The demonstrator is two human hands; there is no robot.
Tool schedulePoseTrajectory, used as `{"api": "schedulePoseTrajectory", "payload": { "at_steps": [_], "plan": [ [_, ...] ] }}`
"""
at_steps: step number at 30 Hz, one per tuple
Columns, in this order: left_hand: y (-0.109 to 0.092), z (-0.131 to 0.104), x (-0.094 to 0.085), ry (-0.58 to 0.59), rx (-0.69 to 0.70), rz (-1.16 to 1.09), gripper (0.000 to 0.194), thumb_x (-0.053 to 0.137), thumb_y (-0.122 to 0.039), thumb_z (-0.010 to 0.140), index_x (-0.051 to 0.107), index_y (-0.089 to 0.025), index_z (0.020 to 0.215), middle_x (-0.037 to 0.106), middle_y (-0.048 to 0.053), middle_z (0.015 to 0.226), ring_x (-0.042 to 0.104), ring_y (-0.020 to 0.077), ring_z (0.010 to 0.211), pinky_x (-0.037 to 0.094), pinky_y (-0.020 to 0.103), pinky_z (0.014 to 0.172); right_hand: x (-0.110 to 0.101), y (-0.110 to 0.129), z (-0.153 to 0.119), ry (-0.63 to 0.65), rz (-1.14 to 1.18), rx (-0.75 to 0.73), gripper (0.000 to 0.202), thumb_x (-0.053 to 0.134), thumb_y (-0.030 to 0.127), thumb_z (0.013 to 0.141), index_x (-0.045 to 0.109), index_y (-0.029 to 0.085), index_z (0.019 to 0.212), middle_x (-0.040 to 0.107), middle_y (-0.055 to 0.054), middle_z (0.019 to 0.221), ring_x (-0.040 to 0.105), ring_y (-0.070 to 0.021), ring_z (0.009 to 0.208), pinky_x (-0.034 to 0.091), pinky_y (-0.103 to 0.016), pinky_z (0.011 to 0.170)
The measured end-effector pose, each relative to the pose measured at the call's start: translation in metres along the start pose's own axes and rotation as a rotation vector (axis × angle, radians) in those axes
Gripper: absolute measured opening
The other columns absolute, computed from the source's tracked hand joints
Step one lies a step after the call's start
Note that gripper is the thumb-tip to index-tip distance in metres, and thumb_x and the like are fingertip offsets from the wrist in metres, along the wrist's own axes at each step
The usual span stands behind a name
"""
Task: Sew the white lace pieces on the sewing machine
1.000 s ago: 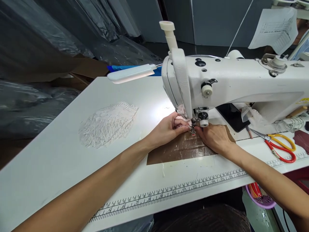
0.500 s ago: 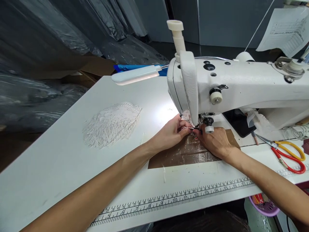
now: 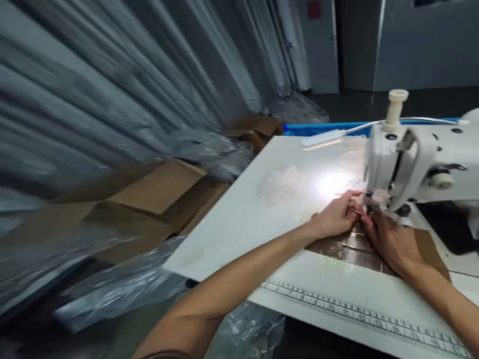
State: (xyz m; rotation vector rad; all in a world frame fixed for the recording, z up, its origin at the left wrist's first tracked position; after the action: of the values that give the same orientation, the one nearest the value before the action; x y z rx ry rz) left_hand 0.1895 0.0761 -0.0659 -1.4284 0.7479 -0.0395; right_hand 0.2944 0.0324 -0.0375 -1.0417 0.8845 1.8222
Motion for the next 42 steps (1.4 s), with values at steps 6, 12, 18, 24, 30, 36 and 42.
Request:
{"api": "schedulePoseTrajectory", "payload": {
  "at_steps": [6,12,18,24,30,36,42],
  "plan": [
    [-0.012,-0.008,-0.004,-0.063,0.062,0.068,0.028,0.062,-0.020,0.090,0.056,-0.016,0.117,0.075,0.007,0.093,0.069,0.0182,0.094,0.052,0.039,0.096,-0.024,0.009,-0.020,-0.167,0.022,-0.217,0.058,0.023,0.055,0.101,0.067,0.022,0.082,0.064,-0.007,0.058,0.052,-0.0205,0.043,0.028,-0.032,0.044],
    [-0.035,-0.016,-0.012,-0.024,0.155,0.139,0.028,0.061,-0.024,0.089,0.060,-0.015,0.116,0.076,0.008,0.097,0.071,0.0175,0.087,0.054,0.034,0.086,-0.043,-0.028,-0.035,-0.180,-0.154,-0.117,0.062,0.021,0.054,0.103,0.063,0.020,0.072,0.061,-0.009,0.058,0.057,-0.0199,0.051,0.027,-0.030,0.043],
    [-0.049,-0.030,-0.013,0.123,0.483,0.622,0.020,0.057,-0.031,0.089,0.068,-0.020,0.102,0.071,0.009,0.109,0.065,0.0251,0.103,0.049,0.042,0.091,-0.047,-0.035,-0.028,-0.082,-0.027,-0.076,0.042,0.031,0.035,0.101,0.067,0.015,0.097,0.065,-0.014,0.087,0.057,-0.0272,0.087,0.045,-0.039,0.076],
    [-0.042,-0.030,0.001,0.121,0.650,0.632,0.021,0.054,-0.032,0.090,0.070,-0.021,0.101,0.070,0.008,0.100,0.064,0.0224,0.094,0.052,0.041,0.085,-0.017,-0.024,-0.009,0.168,0.233,0.048,0.023,0.045,0.021,0.094,0.068,0.015,0.092,0.066,-0.011,0.092,0.057,-0.0223,0.089,0.046,-0.034,0.078],
    [-0.044,-0.023,-0.002,-0.010,0.682,0.572,0.030,0.045,-0.029,0.098,0.070,-0.019,0.088,0.068,0.008,0.089,0.063,0.0183,0.082,0.054,0.035,0.073,-0.010,-0.020,-0.005,0.195,0.255,0.147,0.021,0.049,0.020,0.093,0.069,0.017,0.090,0.069,-0.008,0.090,0.057,-0.0181,0.080,0.042,-0.028,0.067],
    [-0.050,-0.026,-0.004,-0.091,0.699,0.574,0.026,0.047,-0.026,0.097,0.070,-0.020,0.086,0.072,0.007,0.094,0.066,0.0189,0.088,0.053,0.038,0.081,-0.009,-0.020,-0.009,0.182,0.268,0.102,0.024,0.048,0.021,0.093,0.071,0.015,0.094,0.070,-0.009,0.096,0.059,-0.0188,0.085,0.043,-0.029,0.066],
    [-0.039,-0.023,0.004,-0.022,0.647,0.621,0.027,0.045,-0.027,0.096,0.070,-0.024,0.087,0.073,0.004,0.095,0.066,0.0191,0.089,0.051,0.041,0.085,-0.008,-0.018,-0.011,0.179,0.289,0.070,0.027,0.046,0.023,0.093,0.072,0.015,0.099,0.069,-0.010,0.097,0.059,-0.0187,0.084,0.044,-0.029,0.066]
  ]
}}
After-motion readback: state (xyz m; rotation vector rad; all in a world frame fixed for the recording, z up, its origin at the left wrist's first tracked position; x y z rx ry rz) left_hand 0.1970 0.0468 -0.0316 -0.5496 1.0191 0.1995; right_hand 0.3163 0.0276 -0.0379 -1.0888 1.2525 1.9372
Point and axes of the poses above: each hand's wrist, its own z-axis towards the middle knuckle, its own x-axis out of the palm, y = z × x, the point moved 9 cm from there along z, towards the middle knuckle
